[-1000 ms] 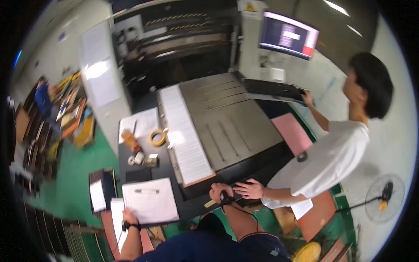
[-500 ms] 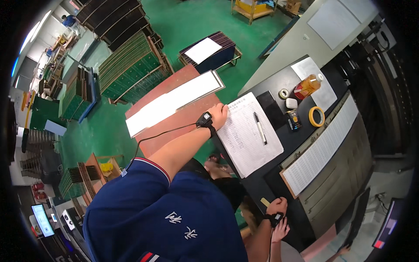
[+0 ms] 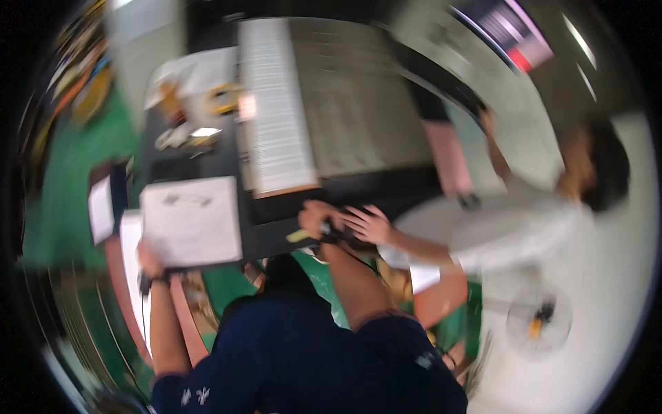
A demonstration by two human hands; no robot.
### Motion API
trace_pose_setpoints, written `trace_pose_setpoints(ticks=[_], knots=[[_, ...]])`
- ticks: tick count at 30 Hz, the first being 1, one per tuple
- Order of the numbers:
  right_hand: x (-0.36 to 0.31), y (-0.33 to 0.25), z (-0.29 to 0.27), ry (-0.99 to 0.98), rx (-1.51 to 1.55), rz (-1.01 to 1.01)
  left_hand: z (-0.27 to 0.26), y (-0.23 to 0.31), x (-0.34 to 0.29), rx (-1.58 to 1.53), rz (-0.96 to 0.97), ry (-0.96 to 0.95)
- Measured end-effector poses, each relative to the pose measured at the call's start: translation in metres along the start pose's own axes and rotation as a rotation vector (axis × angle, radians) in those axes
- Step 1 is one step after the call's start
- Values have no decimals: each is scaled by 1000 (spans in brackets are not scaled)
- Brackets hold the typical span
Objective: Inspecting technical specification sheets and loading printed circuit boards into a storage rack on a manufacturing floor.
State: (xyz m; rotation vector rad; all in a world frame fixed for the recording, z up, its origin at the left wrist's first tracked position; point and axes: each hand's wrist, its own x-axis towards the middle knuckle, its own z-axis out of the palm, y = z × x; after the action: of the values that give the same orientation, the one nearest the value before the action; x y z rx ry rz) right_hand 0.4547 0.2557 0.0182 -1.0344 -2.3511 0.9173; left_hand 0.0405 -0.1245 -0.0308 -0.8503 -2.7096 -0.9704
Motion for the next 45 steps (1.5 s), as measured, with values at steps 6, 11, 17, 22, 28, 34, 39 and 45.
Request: trace_pose_setpoints(ticks=[6, 11, 17, 22, 28, 34, 39, 45], knots=[[-15, -20, -60, 288, -378, 32, 17, 132, 33, -153, -463, -91], [-18, -24, -65, 332, -350, 1, -2, 120, 37, -741, -685, -169], [-30, -20, -58, 320, -388, 57, -31, 52, -91, -810, -1019, -137], [-46, -36, -51, 332, -324, -6, -99, -66, -270, -1627, -1224, -1012], [-135, -36, -30, 527, 40, 13, -178, -34, -418, -322, -1090, -603], [-332, -40, 32, -267, 113, 238, -244, -106, -495, 19, -596, -595], [-405, -3, 29, -1057, -131, 166, -205, 1, -415, -363, -1104, -342], [-366, 78, 26, -823, 853, 1258, -206, -15, -391, -644, -1192, -291]])
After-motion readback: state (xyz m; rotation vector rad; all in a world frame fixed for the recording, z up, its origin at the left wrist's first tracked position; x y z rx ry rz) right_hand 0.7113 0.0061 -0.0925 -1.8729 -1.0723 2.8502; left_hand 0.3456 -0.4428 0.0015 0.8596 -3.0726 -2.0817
